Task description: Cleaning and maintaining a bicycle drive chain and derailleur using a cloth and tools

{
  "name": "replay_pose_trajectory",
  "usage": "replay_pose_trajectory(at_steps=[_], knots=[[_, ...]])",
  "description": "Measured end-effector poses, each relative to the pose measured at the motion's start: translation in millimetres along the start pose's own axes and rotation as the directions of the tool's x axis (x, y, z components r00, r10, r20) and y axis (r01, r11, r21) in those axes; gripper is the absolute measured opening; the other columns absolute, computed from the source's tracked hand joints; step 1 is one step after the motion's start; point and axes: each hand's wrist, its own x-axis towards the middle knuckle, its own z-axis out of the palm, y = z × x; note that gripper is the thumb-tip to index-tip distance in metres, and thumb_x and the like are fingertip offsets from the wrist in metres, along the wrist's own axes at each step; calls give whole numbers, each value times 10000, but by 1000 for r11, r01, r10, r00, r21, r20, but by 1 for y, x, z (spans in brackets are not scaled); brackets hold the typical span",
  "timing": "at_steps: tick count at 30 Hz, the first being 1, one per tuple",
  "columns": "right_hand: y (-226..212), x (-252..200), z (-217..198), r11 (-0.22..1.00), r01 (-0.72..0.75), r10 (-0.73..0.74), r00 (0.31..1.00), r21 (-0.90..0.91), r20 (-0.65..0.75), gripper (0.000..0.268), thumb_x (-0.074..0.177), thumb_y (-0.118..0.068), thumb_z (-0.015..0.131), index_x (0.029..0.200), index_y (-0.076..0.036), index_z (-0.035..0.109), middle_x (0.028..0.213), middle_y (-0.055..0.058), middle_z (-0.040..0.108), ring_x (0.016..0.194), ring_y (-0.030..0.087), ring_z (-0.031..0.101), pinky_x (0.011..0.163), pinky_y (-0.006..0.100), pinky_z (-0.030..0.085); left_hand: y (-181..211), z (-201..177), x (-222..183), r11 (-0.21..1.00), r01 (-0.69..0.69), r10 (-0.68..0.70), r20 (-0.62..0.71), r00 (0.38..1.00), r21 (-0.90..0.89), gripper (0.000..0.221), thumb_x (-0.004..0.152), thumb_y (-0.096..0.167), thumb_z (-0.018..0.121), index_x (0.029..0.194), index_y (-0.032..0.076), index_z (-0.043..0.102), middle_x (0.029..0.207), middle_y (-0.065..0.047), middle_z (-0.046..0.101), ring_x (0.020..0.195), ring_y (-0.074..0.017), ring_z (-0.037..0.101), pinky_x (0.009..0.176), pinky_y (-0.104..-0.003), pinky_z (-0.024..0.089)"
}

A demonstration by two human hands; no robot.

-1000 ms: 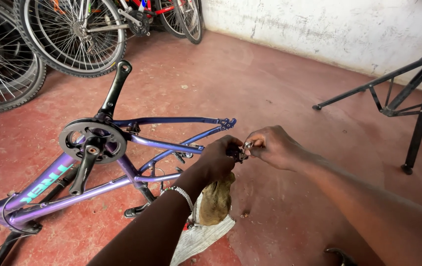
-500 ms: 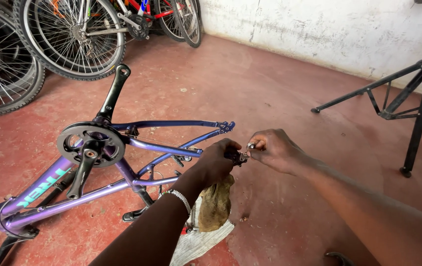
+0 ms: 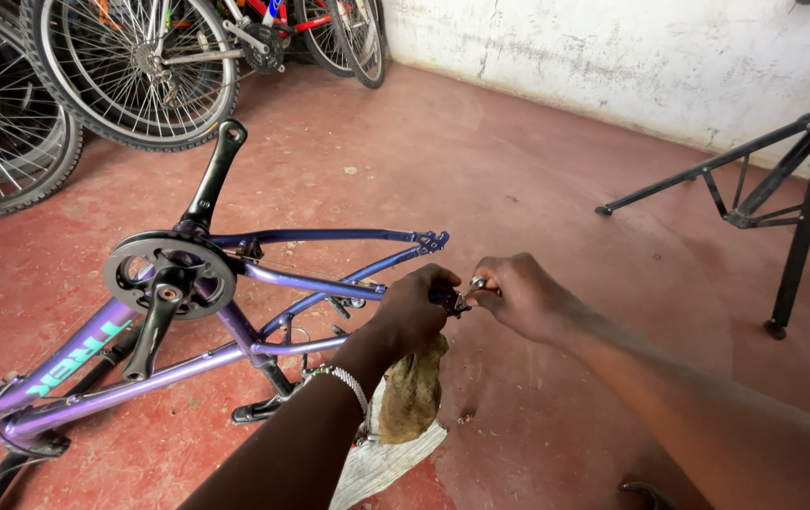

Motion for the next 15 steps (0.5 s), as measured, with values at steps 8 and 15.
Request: replay_pose_trajectory(at_steps=[8,15], knots=[[-5,-8,-2,992,118,-119,992,-44,-27,71,894,-94,717,875,-41,673,699,186,713,650,319,705,595,382,552,-2,15,3,999,32,-28,-177,984,20,421,803,43,707,1164,258,718,1021,-17,788,1150,-272,707,999,-430,542],[-6,-9,7,998,55,-56,997,-14,-57,82,872,-83,751,880,-41,681,676,175,729,671,316,718,622,372,562,23,23,-24,999,38,-32,-322,946,13,279,841,107,760,1087,231,711,956,-43,801,1064,-303,735,930,-442,570]])
